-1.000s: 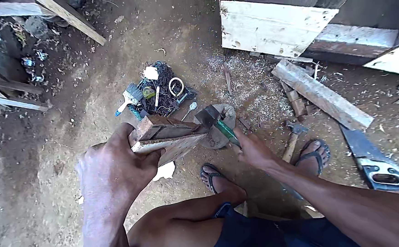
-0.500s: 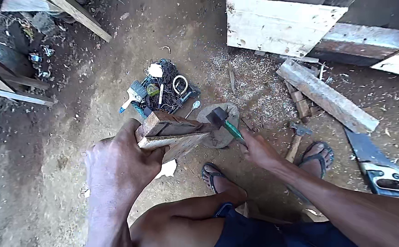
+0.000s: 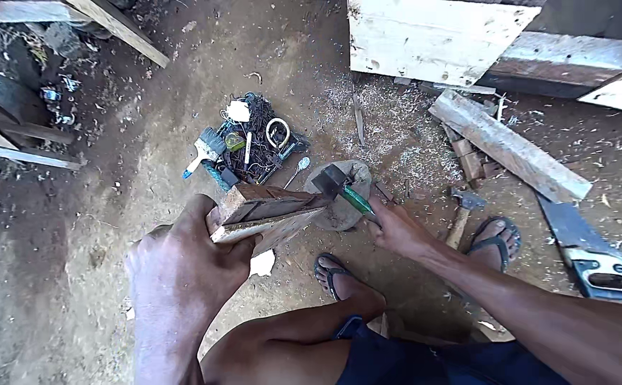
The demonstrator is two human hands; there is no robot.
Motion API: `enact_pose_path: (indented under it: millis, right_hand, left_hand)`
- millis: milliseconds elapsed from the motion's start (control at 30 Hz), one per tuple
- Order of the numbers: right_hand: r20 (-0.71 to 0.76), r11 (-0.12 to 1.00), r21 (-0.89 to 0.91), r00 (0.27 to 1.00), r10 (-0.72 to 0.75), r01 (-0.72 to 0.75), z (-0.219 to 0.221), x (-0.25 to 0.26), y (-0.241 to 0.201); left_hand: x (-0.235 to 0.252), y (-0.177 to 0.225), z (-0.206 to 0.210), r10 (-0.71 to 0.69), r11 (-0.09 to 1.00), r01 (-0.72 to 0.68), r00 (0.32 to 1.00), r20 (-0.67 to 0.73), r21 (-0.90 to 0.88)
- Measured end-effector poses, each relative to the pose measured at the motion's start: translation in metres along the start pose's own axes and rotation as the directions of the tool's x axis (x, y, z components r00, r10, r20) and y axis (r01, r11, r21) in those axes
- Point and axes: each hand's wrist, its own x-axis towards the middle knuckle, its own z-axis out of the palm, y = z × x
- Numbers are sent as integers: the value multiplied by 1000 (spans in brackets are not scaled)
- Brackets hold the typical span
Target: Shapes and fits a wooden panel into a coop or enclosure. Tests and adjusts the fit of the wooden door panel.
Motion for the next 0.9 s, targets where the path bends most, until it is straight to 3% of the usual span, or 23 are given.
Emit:
enact_pose_path:
  millis: [67, 100, 200, 267, 300, 333, 400, 433, 500, 567, 600, 700, 767, 800, 833, 867, 900]
  right_hand:
    - [-194, 993, 2, 974, -115, 117, -20, -19, -15]
    - [-343, 979, 29, 922, -179, 201, -33, -27, -27]
    - [-713, 898, 123, 666, -217, 424, -64, -44, -64]
    - [-835, 831, 157, 521, -177, 534, -51, -37, -67]
    - [-828, 844, 184, 543, -144, 504, -30, -30, -56]
    - [-751, 893, 214, 652, -108, 395, -3, -23, -39]
    - [-315, 974, 211, 949, -8, 78, 30, -12, -7]
    - [-123, 984, 176, 992, 42, -20, 31, -8, -3]
    - [-44, 998, 59, 999, 11, -8, 11, -8, -12]
    - [-207, 993, 26, 973, -104, 112, -8, -27, -31]
    - [-347, 981, 33, 922, -169, 192, -20, -34, -41]
    - [-702, 895, 75, 661, -265, 439, -44, -53, -72]
    - [-814, 844, 77, 522, -254, 531, -31, -47, -70]
    - [-802, 865, 83, 549, -237, 494, -12, -38, -58]
    - [-712, 922, 77, 668, -217, 381, 10, -30, -39]
    - [-495, 977, 45, 855, -158, 207, 26, -22, -19]
    - [-174, 1000, -7, 984, -27, 26, 31, -12, -3]
  left_hand:
    - [1, -2, 0, -6, 1000, 6, 1000, 22, -4]
    - [3, -4, 0, -12, 1000, 13, 999, 29, -17]
    - [6, -8, 0, -28, 999, 30, 998, 55, -45]
    - [6, -7, 1, -27, 999, 29, 999, 45, -45]
    - [6, -5, 1, -24, 999, 26, 999, 34, -43]
    - [6, -3, 0, -27, 999, 28, 999, 31, -38]
    - [4, -1, -1, -38, 999, 39, 999, 33, -31]
    - [4, -1, -1, -33, 999, 33, 999, 36, -19]
    - [3, 0, 0, -25, 1000, 25, 1000, 15, -10]
    - [1, 0, -1, -9, 1000, 9, 1000, 20, -9]
    - [2, 0, 0, -6, 1000, 6, 1000, 9, -13]
    - [2, -1, -1, -25, 999, 26, 999, 25, -26]
    - [5, 0, -1, -29, 999, 30, 999, 31, -33]
    - [6, -1, -1, -23, 999, 24, 999, 30, -32]
    - [7, -1, 0, -18, 999, 19, 1000, 25, -30]
    - [7, 0, 0, -18, 999, 18, 1000, 23, -28]
    - [6, 0, 0, -22, 999, 23, 999, 27, -27]
